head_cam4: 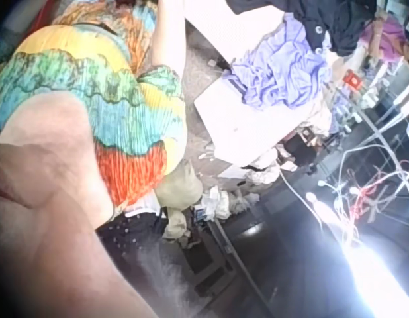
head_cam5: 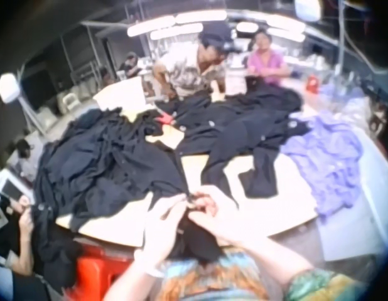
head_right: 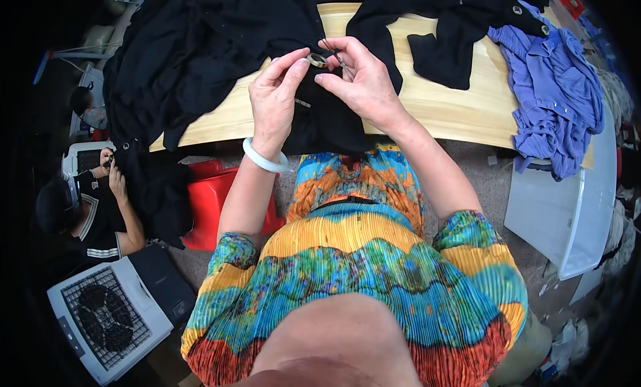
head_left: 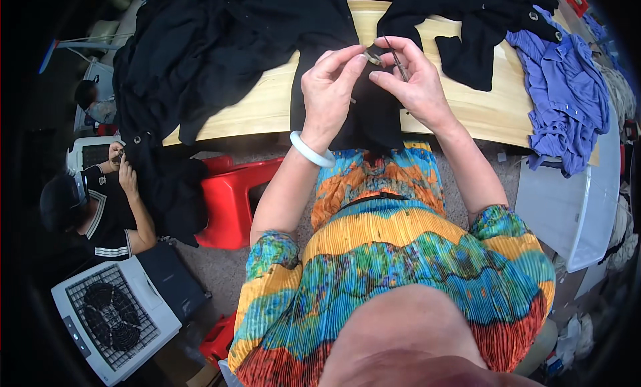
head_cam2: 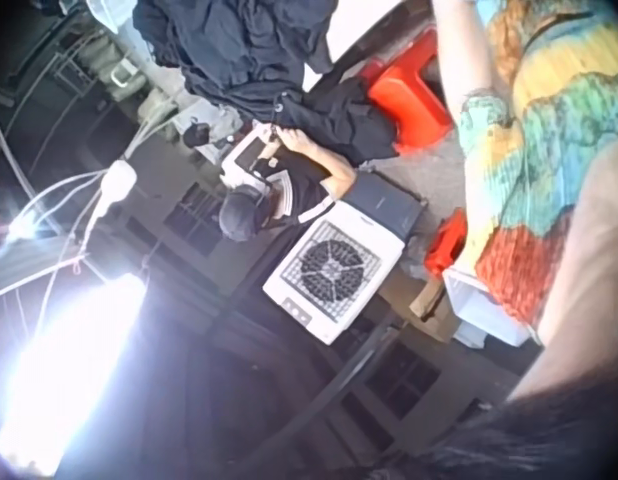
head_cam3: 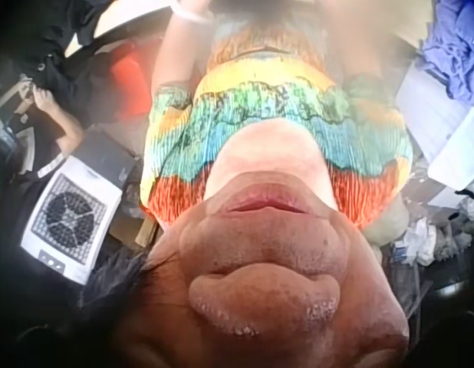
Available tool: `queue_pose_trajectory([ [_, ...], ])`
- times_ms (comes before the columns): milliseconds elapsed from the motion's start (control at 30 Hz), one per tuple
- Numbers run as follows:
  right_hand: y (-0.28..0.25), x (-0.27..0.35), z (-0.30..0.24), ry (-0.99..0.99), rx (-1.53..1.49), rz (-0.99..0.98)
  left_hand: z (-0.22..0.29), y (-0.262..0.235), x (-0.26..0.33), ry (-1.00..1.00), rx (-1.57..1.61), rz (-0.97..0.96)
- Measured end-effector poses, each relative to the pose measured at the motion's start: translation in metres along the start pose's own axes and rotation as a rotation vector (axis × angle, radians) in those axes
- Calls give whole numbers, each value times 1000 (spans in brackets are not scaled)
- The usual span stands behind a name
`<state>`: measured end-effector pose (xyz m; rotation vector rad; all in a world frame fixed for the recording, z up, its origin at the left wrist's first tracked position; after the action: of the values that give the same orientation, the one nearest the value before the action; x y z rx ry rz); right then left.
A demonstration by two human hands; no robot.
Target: Trimming excess threads and loose fabric around metal eyelets on black garments using a pair of snips.
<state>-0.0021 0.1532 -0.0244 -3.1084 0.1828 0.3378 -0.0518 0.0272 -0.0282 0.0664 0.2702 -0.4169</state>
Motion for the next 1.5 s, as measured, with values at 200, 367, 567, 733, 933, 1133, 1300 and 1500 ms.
queue_pose_trajectory([
  [200, -3, 1, 7, 41, 50, -21, 6, 1, -4, 67, -63, -31],
  [367, -2, 3, 9, 55, 63, -24, 21, 0, -3, 158, -427, -15],
  [567, -6, 4, 11, 48, 157, -1, 5, -4, -6, -146, -269, -91],
  [733, -3, 16, 3, 30, 144, 43, -16, -4, -2, -454, 261, -197],
  [933, 20, 34, 6, 318, -227, -205, -7, 10, -1, -419, 507, -265],
  [1133, 23, 34, 16, 435, -514, -190, -11, 13, -1, -383, 605, -273],
  [1300, 21, 32, 20, 429, -522, -181, -12, 16, 2, -363, 652, -294],
  [1500, 19, 29, 20, 408, -562, -159, -12, 20, 4, -349, 671, -345],
])
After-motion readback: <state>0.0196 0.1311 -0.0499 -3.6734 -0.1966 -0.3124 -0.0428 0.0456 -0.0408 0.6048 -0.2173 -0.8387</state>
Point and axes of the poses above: each hand's wrist, its own x-axis away from the middle knuckle, its own y-axis out of the palm, z = x × y, the point moved 6 cm from there along -x, towards the middle knuckle, and after that the axes turned 5 degrees about -z, right-handed, at the moved point
